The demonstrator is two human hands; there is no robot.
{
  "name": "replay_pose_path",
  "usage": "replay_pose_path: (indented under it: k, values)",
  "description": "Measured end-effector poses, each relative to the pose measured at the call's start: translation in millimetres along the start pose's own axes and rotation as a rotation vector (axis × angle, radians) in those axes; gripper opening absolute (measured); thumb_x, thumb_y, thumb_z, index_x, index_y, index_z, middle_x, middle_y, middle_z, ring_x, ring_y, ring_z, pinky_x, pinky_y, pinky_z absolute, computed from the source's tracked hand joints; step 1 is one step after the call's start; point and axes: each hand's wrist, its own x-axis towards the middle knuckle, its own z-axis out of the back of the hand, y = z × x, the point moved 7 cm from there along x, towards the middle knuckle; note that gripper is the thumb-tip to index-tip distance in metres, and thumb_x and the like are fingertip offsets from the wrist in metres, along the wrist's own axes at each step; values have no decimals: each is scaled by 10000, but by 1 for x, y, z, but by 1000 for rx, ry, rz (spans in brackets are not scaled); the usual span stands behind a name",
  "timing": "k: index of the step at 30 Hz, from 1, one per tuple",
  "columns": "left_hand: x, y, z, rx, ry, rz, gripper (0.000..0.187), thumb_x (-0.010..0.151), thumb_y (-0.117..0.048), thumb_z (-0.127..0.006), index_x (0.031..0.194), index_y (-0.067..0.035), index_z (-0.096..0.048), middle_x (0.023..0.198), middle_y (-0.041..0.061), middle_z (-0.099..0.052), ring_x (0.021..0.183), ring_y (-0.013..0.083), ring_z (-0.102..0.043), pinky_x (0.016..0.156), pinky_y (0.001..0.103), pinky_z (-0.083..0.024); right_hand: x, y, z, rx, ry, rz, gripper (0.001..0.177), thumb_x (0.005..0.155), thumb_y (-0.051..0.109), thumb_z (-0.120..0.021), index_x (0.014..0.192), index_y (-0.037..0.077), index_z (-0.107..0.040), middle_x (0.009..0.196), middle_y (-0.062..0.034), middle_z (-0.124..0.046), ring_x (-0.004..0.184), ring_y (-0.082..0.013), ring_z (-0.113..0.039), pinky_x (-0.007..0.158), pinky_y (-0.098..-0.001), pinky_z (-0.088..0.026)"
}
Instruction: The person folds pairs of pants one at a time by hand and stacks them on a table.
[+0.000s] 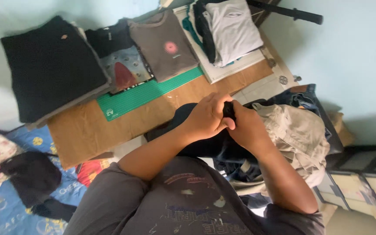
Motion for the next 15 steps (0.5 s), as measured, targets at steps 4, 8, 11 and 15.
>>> replay_pose_path:
  k: [4,8,11,15]
  values:
    - [5,-4,2,-137,-49,-13,751,845,-496,-763,1308,-31,-397,1230,174,-549,1093,415,-598,973,483,-495,-10,-4,15,-22,-151,69,320,798,131,-724,1098,62,-638,889,-195,-696,827,-441,-660,648,-484,-516]
    - [7,14,3,-322,20,129,731,766,-343,-875,1282,-36,-458,1183,173,-594,1070,372,-627,929,433,-515,-24,5,34,-141,-310,191,390,708,44,-715,1096,78,-690,946,-143,-720,854,-387,-666,721,-463,-522]
    - [-4,34,-5,-294,210,247,607,756,-301,-910,1192,-74,-552,1093,140,-637,1019,326,-652,884,403,-527,-36,11,44,-188,-378,268,414,673,-4,-686,1075,97,-695,993,-93,-733,899,-330,-673,807,-436,-517]
    - [-29,47,-15,-348,171,333,539,761,-315,-892,1117,-54,-582,1037,122,-620,948,298,-658,835,388,-539,-49,17,44,-219,-417,294,406,667,11,-697,1059,116,-686,1031,-64,-738,928,-300,-690,875,-431,-494]
